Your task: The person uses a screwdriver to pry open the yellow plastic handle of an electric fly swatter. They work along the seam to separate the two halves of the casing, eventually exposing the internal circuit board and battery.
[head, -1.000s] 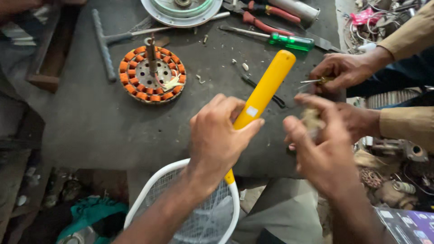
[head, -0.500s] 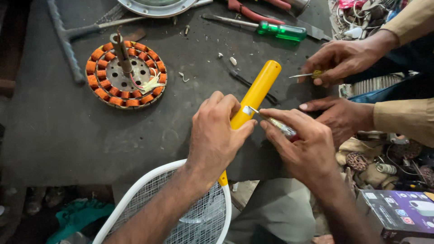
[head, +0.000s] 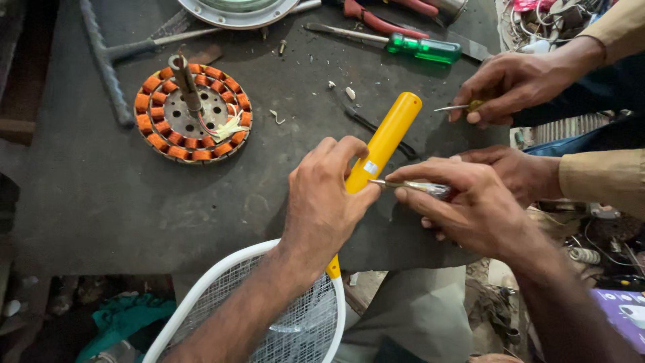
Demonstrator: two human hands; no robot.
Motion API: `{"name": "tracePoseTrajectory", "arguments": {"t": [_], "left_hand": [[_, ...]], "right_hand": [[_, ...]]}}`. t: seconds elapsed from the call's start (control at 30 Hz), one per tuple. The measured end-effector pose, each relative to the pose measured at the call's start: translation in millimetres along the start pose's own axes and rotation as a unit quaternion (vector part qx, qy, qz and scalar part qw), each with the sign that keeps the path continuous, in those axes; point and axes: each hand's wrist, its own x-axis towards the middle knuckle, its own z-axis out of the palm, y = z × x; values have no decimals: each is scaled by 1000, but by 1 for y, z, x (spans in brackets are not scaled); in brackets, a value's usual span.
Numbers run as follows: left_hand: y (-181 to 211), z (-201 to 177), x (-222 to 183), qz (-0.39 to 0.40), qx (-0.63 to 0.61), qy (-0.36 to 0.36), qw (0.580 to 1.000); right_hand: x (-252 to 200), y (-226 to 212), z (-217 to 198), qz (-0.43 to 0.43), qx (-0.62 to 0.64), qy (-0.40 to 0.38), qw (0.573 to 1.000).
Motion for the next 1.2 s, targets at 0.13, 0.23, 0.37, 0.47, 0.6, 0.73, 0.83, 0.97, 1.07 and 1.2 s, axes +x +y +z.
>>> {"name": "tracePoseTrajectory", "arguments": {"t": [0.13, 0.23, 0.37, 0.47, 0.6, 0.73, 0.83, 0.97, 1.07, 1.2], "left_hand": [[1, 2, -1, 8, -15, 12, 1000], [0, 2, -4, 2, -6, 10, 1000], [1, 6, -2, -18, -12, 20, 1000], [-1, 7, -2, -18, -10, 26, 999], [-2, 6, -3, 3, -4, 26, 1000], [-3, 6, -2, -16, -8, 12, 1000], [-3, 7, -3, -12, 1, 17, 1000], [-3, 8, -5, -4, 7, 22, 1000], [-2, 7, -5, 1, 5, 28, 1000], [-1, 6, -2, -14, -5, 23, 1000]], "right_hand": [[-5, 11, 8, 110, 159, 122, 974], [-4, 13, 18, -12, 82, 149, 985], [9, 4, 27, -147, -52, 154, 976], [20, -5, 22, -169, -89, 111, 975], [24, -13, 10, -166, -187, 59, 966], [20, -17, 9, -162, -231, 58, 958], [19, -19, 11, -136, -265, 57, 953], [15, -14, 18, -146, -269, 95, 947], [13, -11, 24, -136, -230, 108, 958], [17, -12, 27, -64, -125, 158, 977]]}}
